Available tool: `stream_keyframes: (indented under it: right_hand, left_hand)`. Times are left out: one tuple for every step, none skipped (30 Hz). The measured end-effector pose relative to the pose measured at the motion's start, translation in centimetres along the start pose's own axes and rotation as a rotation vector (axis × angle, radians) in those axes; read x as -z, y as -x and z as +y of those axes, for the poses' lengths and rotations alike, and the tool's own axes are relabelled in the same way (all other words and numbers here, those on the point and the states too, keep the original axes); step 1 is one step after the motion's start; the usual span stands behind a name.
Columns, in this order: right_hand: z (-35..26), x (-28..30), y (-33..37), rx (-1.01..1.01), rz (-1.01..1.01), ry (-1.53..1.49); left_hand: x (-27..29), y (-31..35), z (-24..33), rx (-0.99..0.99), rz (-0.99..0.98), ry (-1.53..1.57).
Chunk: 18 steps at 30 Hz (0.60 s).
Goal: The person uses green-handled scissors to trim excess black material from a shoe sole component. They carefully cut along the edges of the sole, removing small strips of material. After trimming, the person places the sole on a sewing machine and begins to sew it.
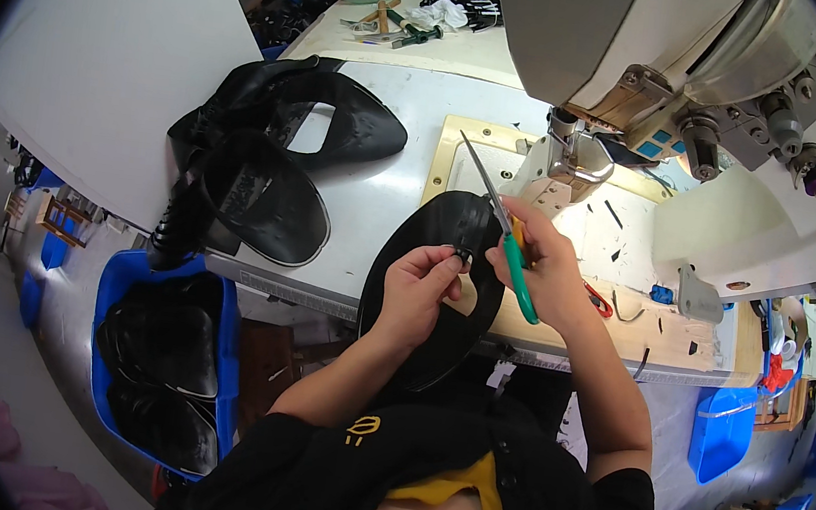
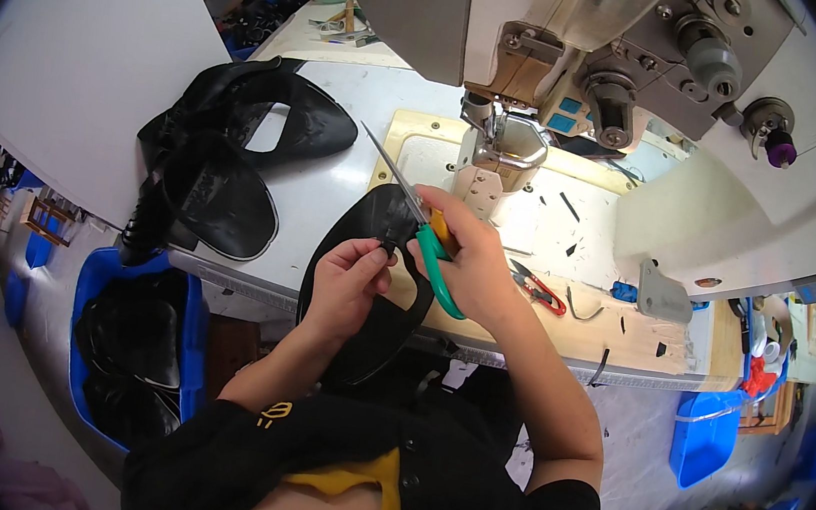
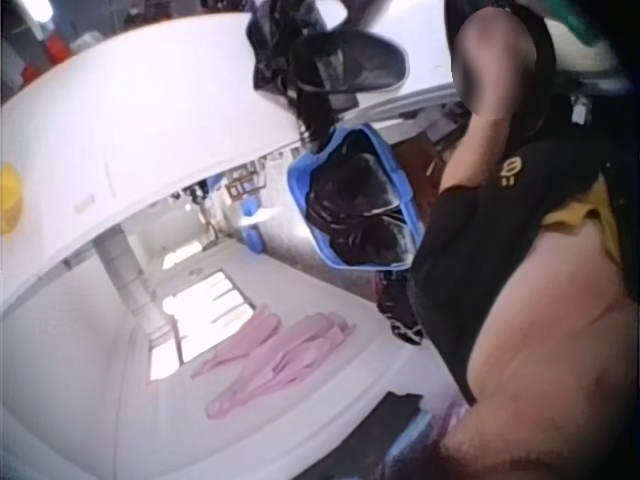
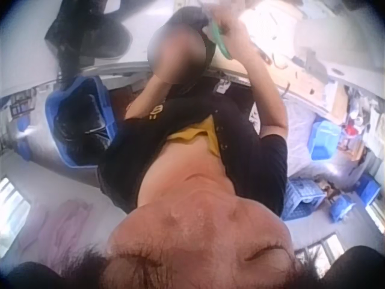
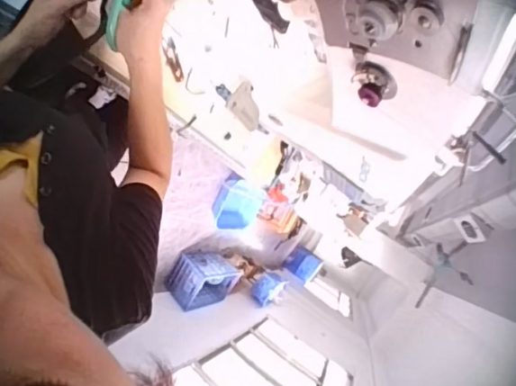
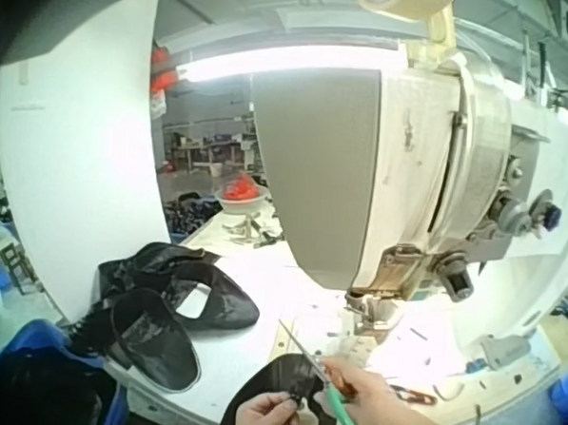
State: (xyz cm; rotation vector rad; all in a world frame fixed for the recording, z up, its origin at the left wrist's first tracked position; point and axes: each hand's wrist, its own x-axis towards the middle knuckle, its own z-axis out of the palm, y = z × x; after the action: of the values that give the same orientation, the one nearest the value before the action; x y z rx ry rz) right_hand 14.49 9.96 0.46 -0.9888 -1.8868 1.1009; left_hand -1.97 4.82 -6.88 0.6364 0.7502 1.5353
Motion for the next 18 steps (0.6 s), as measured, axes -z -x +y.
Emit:
stream_keyframes:
  right_hand:
    - [-0.7, 0.5, 0.7, 0.073, 0.073, 0.082]
    - [-1.0, 1.2, 1.6, 0.117, 0.086, 0.227]
    - [-1.1, 2.0, 2.4, 0.162, 0.099, 0.369]
    - [-1.1, 2.7, 3.0, 0.207, 0.113, 0.512]
    - [-1.0, 3.2, 3.5, 0.256, 0.091, 0.63]
    - [-0.9, 3.6, 3.9, 0.305, 0.069, 0.749]
    - [-0.8, 3.8, 4.2, 0.355, 0.047, 0.867]
    - [-0.3, 3.9, 4.5, 0.362, 0.057, 0.876]
    - [0.5, 3.8, 4.7, 0.369, 0.067, 0.885]
    - [1.0, 3.8, 4.8, 0.377, 0.075, 0.893]
    - [1.1, 3.6, 4.7, 0.372, 0.069, 0.896]
    - [1.2, 3.4, 4.6, 0.376, 0.071, 0.886]
    - [1.4, 3.3, 4.4, 0.38, 0.072, 0.876]
    - [1.6, 3.1, 4.2, 0.388, 0.073, 0.863]
    - [1.5, 3.0, 4.0, 0.4, 0.069, 0.838]
    - [1.5, 2.9, 3.8, 0.412, 0.066, 0.812]
    - [1.4, 2.9, 3.7, 0.425, 0.061, 0.787]
    - [1.1, 2.9, 3.5, 0.436, 0.063, 0.826]
  left_hand:
    - [0.3, -0.1, 0.0, 0.013, 0.014, 0.063]
    - [0.3, -0.2, 0.1, 0.024, 0.02, 0.086]
    - [0.4, -0.3, 0.3, 0.035, 0.027, 0.107]
    - [0.5, -0.4, 0.4, 0.046, 0.033, 0.128]
    - [0.6, -0.4, 0.5, 0.053, 0.037, 0.162]
    - [0.7, -0.4, 0.6, 0.059, 0.041, 0.195]
    - [0.8, -0.3, 0.6, 0.065, 0.046, 0.229]
    - [0.6, -0.4, 0.6, 0.07, 0.028, 0.24]
    - [0.4, -0.4, 0.7, 0.075, 0.011, 0.252]
    - [0.2, -0.4, 0.7, 0.079, -0.005, 0.264]
    - [0.0, -0.3, 0.8, 0.08, -0.011, 0.27]
    - [-0.1, -0.2, 0.9, 0.081, -0.017, 0.276]
    - [-0.2, -0.1, 0.9, 0.082, -0.022, 0.282]
    - [-0.2, 0.0, 1.0, 0.089, -0.056, 0.246]
    - [-0.1, 0.2, 1.0, 0.095, -0.09, 0.211]
    - [-0.1, 0.3, 1.1, 0.102, -0.123, 0.175]
    - [-0.3, 0.5, 1.1, 0.107, -0.128, 0.211]
    - [-0.3, 0.5, 1.1, 0.1, -0.122, 0.217]
